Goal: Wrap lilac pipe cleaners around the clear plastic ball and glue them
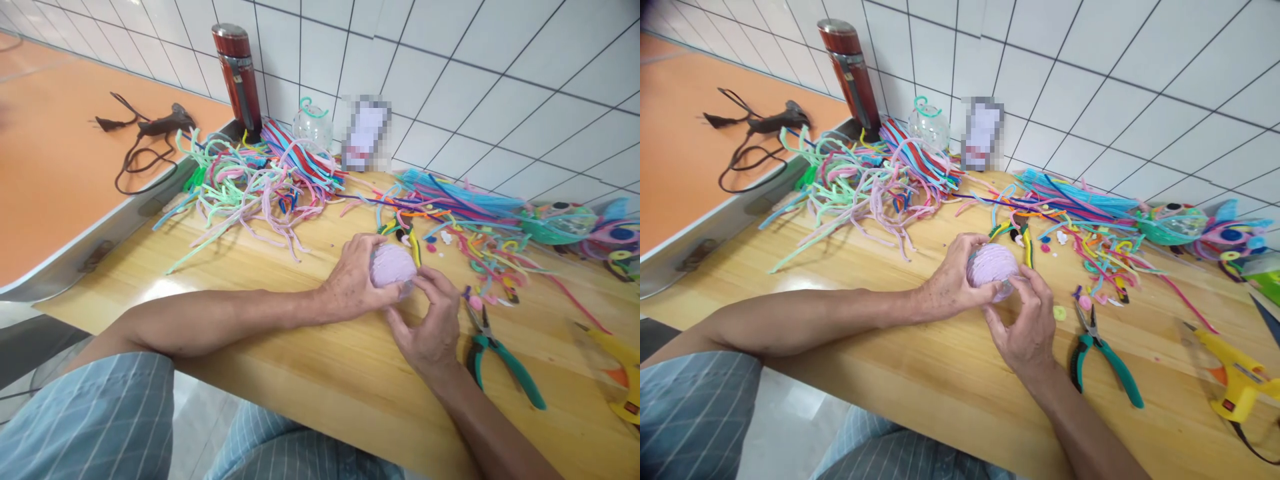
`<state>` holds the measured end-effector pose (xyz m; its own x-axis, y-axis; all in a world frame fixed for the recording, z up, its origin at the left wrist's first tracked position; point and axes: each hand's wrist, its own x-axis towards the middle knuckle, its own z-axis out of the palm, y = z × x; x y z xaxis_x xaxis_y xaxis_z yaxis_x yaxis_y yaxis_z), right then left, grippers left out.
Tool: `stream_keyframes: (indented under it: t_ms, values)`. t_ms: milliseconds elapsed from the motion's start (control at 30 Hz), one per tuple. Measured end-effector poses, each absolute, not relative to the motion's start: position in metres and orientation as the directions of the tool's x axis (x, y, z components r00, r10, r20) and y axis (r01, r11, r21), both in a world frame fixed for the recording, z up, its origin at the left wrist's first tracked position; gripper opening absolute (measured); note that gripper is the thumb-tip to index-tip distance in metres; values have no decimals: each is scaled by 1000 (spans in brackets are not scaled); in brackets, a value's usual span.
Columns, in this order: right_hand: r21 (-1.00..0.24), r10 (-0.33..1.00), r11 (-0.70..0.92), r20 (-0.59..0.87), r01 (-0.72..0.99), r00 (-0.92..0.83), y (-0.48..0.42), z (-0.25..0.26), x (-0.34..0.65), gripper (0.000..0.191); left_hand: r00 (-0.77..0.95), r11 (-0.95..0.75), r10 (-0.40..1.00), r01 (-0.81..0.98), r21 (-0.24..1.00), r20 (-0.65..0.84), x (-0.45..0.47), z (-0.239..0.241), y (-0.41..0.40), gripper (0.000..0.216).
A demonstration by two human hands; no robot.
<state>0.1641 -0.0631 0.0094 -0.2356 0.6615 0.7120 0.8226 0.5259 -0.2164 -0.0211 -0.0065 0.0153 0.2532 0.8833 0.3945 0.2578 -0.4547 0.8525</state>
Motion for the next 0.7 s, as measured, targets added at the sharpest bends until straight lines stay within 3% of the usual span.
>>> stream_keyframes:
  t_ms: [500, 633, 700]
  values:
    - [-251, 646, 566, 727, 785, -234, -61, 6, 164, 62, 259, -464, 879, 267, 844, 401, -22, 19, -11, 71]
    - [-283, 643, 567, 739, 774, -202, -59, 3, 168, 64, 310, -432, 876, 158, 888, 370, -30, 27, -4, 39]
    - [-323, 664, 561, 726, 762, -182, -58, 1, 171, 64, 312, -388, 887, 101, 916, 341, -34, 29, 3, 35]
